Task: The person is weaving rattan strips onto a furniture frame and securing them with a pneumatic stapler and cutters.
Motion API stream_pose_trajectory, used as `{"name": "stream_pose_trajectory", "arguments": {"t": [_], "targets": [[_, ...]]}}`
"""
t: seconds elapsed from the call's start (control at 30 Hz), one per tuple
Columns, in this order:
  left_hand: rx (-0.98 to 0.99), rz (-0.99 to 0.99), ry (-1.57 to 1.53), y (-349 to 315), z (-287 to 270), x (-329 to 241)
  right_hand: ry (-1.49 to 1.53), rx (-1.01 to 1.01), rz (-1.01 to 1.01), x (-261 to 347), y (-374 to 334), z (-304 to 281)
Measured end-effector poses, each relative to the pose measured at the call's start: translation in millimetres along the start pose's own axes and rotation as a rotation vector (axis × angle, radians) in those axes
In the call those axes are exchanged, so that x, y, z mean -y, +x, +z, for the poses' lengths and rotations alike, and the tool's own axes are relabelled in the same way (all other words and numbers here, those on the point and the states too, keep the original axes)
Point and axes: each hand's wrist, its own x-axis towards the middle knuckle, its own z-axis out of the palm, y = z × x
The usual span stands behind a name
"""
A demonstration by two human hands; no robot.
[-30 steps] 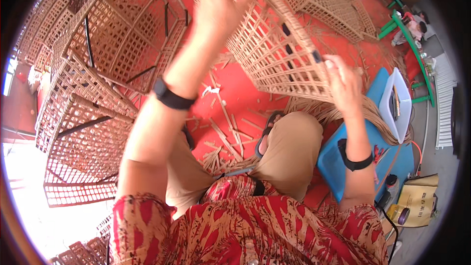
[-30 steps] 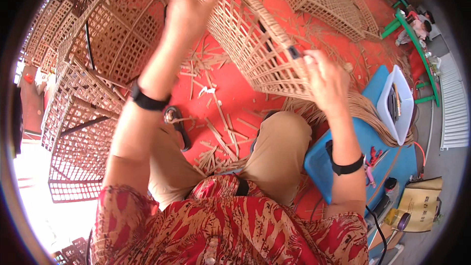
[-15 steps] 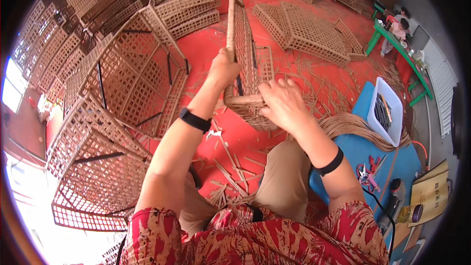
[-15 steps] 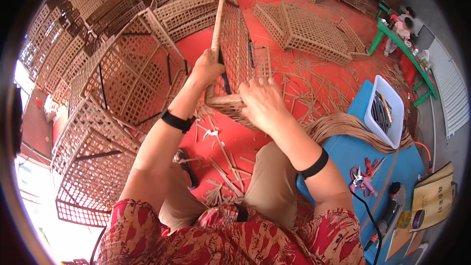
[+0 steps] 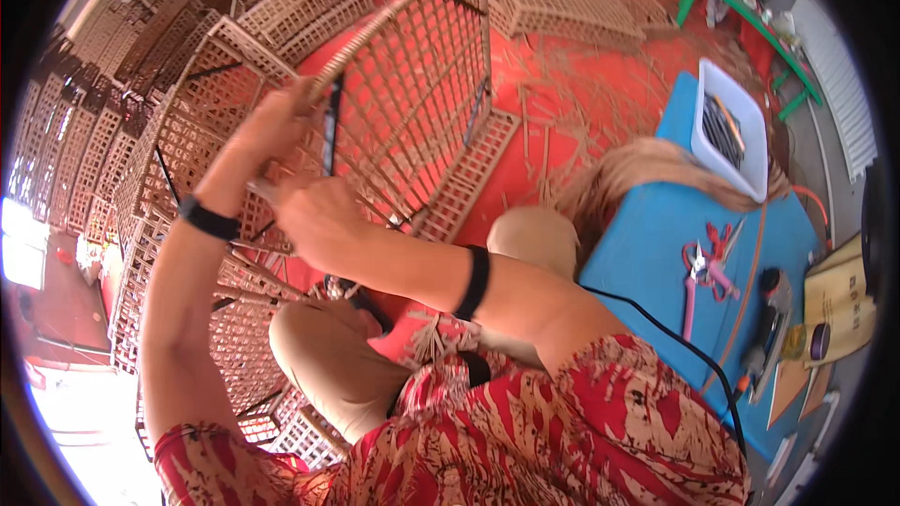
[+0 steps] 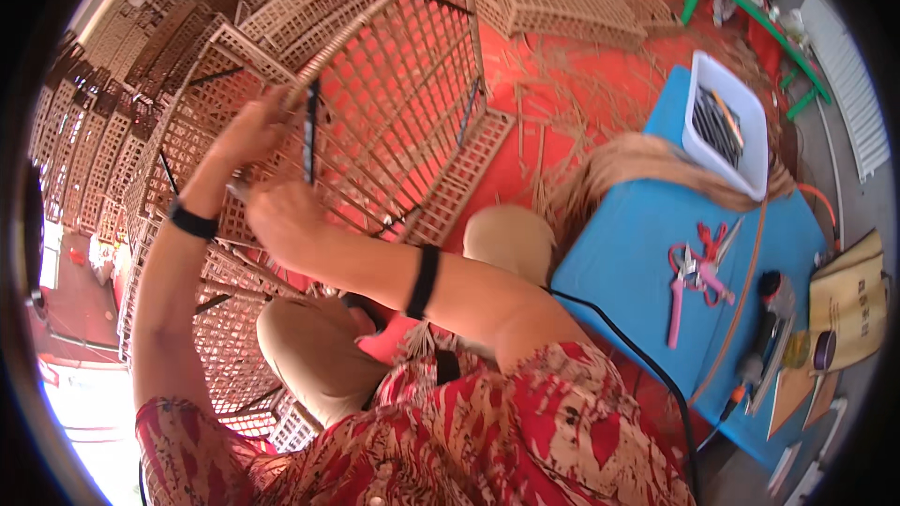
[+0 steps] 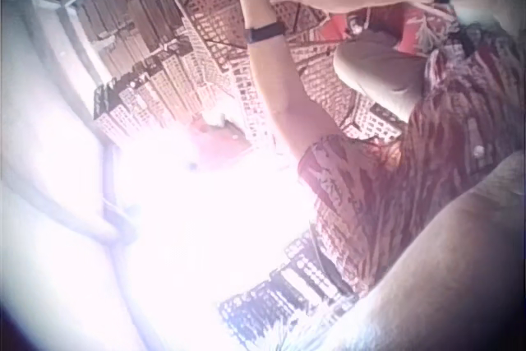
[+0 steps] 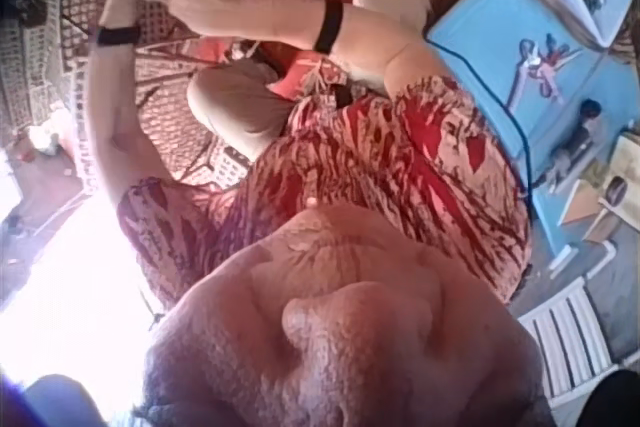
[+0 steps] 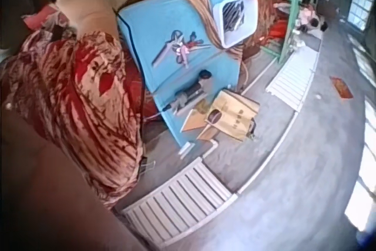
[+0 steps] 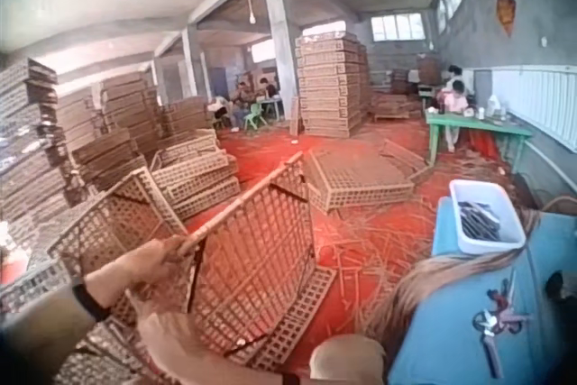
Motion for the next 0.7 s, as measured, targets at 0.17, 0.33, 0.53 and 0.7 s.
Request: {"name": "stream_pose_trajectory", "arguments": {"t": [0.17, 0.33, 0.53, 0.7], "targets": [[0.060, 0.264, 0.084, -32, -18, 39, 0.148, 0.194, 0.062, 58, 15, 41], [-0.053, 0.059, 0.298, -63, 2, 81, 0.243, 0.374, -0.167, 54, -6, 45], [-0.159, -0.038, 0.506, -47, 23, 89, 0.322, 0.365, 0.060, -9, -66, -19], [-0.269, -0.136, 0.598, -53, 26, 97, 0.200, 0.048, 0.400, -148, -124, -97]]}}
